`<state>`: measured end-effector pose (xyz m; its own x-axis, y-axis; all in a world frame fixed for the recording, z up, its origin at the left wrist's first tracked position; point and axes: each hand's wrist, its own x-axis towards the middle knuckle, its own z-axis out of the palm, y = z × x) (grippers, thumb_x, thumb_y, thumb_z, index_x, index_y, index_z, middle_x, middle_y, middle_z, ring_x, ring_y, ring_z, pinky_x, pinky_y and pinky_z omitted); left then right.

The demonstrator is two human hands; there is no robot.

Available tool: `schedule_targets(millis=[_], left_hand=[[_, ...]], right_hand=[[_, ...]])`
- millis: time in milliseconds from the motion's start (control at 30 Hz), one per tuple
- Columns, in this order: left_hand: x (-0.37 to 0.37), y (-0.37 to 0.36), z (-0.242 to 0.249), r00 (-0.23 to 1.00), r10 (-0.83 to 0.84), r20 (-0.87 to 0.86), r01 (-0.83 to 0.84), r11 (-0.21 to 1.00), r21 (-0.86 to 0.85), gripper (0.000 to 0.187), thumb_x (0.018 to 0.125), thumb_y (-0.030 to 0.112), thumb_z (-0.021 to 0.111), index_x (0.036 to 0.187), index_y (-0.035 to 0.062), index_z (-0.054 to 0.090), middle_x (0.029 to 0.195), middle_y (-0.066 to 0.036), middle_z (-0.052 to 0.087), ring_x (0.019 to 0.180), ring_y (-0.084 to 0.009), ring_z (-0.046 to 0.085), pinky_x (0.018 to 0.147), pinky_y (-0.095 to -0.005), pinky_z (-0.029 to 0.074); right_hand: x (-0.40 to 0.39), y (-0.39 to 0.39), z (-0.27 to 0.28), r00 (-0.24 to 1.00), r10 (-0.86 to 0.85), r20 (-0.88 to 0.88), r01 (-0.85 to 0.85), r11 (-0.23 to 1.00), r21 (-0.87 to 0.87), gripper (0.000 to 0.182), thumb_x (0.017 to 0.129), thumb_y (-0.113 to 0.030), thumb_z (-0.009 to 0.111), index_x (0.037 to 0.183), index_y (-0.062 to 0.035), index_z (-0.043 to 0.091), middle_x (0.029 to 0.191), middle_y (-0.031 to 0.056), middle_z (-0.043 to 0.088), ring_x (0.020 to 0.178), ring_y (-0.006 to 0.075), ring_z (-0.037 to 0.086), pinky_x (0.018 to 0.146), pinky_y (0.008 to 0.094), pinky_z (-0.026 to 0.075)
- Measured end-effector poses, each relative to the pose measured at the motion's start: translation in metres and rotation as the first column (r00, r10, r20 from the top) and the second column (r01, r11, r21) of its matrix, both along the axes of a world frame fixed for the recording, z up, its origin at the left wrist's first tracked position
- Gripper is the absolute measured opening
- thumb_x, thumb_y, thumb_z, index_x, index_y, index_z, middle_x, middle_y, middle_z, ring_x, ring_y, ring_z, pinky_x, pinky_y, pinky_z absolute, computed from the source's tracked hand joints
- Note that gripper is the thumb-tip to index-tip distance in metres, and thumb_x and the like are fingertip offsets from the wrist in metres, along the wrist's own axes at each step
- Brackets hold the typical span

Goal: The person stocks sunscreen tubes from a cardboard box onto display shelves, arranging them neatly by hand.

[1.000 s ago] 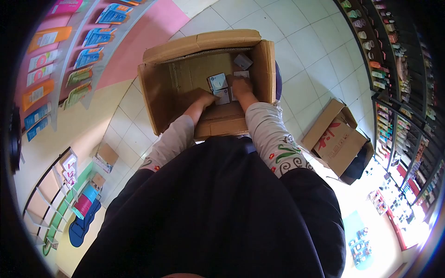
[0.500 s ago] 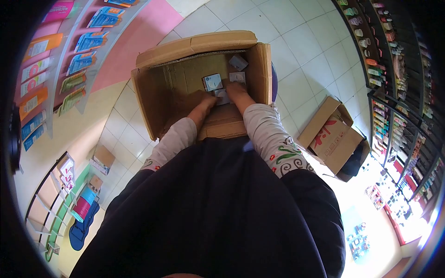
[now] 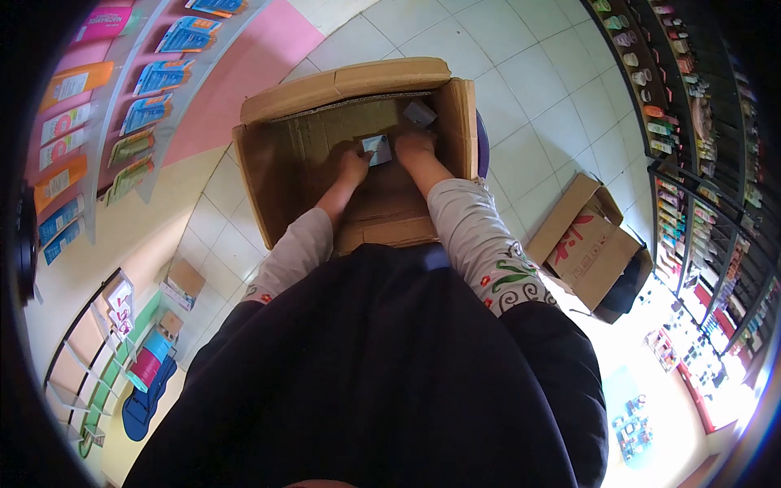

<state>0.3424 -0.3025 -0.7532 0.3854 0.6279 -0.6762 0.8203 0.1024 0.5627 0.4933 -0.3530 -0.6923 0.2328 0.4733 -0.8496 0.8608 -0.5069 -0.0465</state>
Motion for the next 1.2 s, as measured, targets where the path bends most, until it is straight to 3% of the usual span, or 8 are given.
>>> schedule_targets(millis=[133, 233, 500, 633, 767, 933, 1100, 1200], left_hand=[[0.004, -0.008, -0.007, 0.994, 0.108, -0.003, -0.106, 0.980, 0.167, 0.067, 0.067, 0.026, 0.073, 0.119, -0.0041, 0.043, 0.116, -0.026, 0.049, 0.110, -0.0384, 0.047, 0.092, -0.0413, 0.040], [0.010, -0.012, -0.001, 0.987, 0.155, -0.048, -0.150, 0.984, 0.097, 0.086, 0.060, 0.027, 0.079, 0.124, -0.0060, 0.033, 0.121, -0.028, 0.040, 0.113, -0.0405, 0.042, 0.094, -0.0413, 0.038], [0.020, -0.013, -0.017, 0.991, 0.120, -0.053, -0.115, 0.990, 0.082, 0.089, 0.052, 0.026, 0.083, 0.120, -0.0058, 0.036, 0.123, -0.026, 0.040, 0.113, -0.0391, 0.042, 0.095, -0.0411, 0.038], [0.022, -0.017, -0.014, 0.982, 0.186, -0.024, -0.180, 0.973, 0.145, 0.082, 0.052, 0.024, 0.083, 0.115, -0.0050, 0.040, 0.118, -0.025, 0.046, 0.111, -0.0378, 0.046, 0.092, -0.0391, 0.040], [0.000, -0.013, -0.071, 0.921, 0.313, 0.232, -0.292, 0.949, -0.122, 0.075, 0.054, 0.017, 0.082, 0.113, -0.0046, 0.041, 0.107, -0.021, 0.055, 0.100, -0.0341, 0.055, 0.086, -0.0358, 0.044], [-0.008, -0.002, -0.002, 0.853, 0.403, 0.330, -0.392, 0.914, -0.103, 0.066, 0.059, 0.009, 0.078, 0.113, -0.0028, 0.042, 0.101, -0.013, 0.059, 0.094, -0.0239, 0.058, 0.082, -0.0339, 0.046], [-0.027, 0.013, 0.037, 0.749, 0.524, 0.405, -0.370, 0.838, -0.400, 0.053, 0.068, 0.005, 0.073, 0.113, -0.0009, 0.045, 0.105, -0.010, 0.058, 0.096, -0.0206, 0.057, 0.085, -0.0314, 0.044], [-0.048, 0.015, 0.074, 0.639, 0.665, 0.386, -0.340, 0.695, -0.634, 0.046, 0.075, 0.006, 0.067, 0.117, 0.0043, 0.046, 0.112, -0.006, 0.056, 0.103, -0.0188, 0.054, 0.089, -0.0308, 0.040]], right_hand=[[0.001, -0.006, -0.022, 0.990, 0.010, 0.139, -0.033, 0.986, 0.166, 0.030, 0.082, -0.014, 0.051, 0.111, -0.0093, 0.056, 0.123, 0.0109, 0.047, 0.111, 0.0297, 0.048, 0.084, 0.0475, 0.041], [-0.007, -0.017, -0.034, 0.970, -0.009, 0.244, -0.066, 0.953, 0.297, 0.029, 0.081, -0.014, 0.052, 0.109, -0.0101, 0.054, 0.120, 0.0096, 0.045, 0.112, 0.0288, 0.044, 0.083, 0.0464, 0.040], [-0.010, -0.021, -0.026, 0.969, 0.037, 0.244, -0.111, 0.949, 0.296, 0.032, 0.082, -0.016, 0.052, 0.114, -0.0112, 0.053, 0.118, 0.0102, 0.052, 0.113, 0.0270, 0.044, 0.085, 0.0477, 0.039], [-0.002, -0.013, -0.026, 0.969, -0.245, -0.029, 0.246, 0.965, 0.084, 0.030, 0.079, -0.015, 0.056, 0.108, -0.0076, 0.056, 0.117, 0.0138, 0.052, 0.107, 0.0314, 0.050, 0.086, 0.0469, 0.042], [0.003, -0.011, 0.004, 0.964, -0.262, 0.048, 0.234, 0.919, 0.317, 0.033, 0.075, -0.021, 0.062, 0.104, -0.0064, 0.060, 0.113, 0.0189, 0.055, 0.101, 0.0322, 0.056, 0.082, 0.0457, 0.047], [0.021, 0.000, -0.006, 0.934, -0.343, 0.103, 0.266, 0.857, 0.442, 0.045, 0.067, -0.027, 0.070, 0.106, -0.0057, 0.059, 0.109, 0.0189, 0.057, 0.099, 0.0314, 0.057, 0.084, 0.0411, 0.047], [0.030, 0.010, -0.013, 0.917, -0.381, -0.119, 0.399, 0.870, 0.290, 0.049, 0.063, -0.030, 0.073, 0.104, -0.0058, 0.060, 0.113, 0.0180, 0.053, 0.098, 0.0316, 0.057, 0.083, 0.0398, 0.048], [0.013, 0.002, 0.024, 0.919, -0.386, -0.080, 0.384, 0.829, 0.407, 0.047, 0.061, -0.031, 0.074, 0.101, -0.0089, 0.063, 0.111, 0.0165, 0.054, 0.098, 0.0313, 0.057, 0.083, 0.0401, 0.048]])
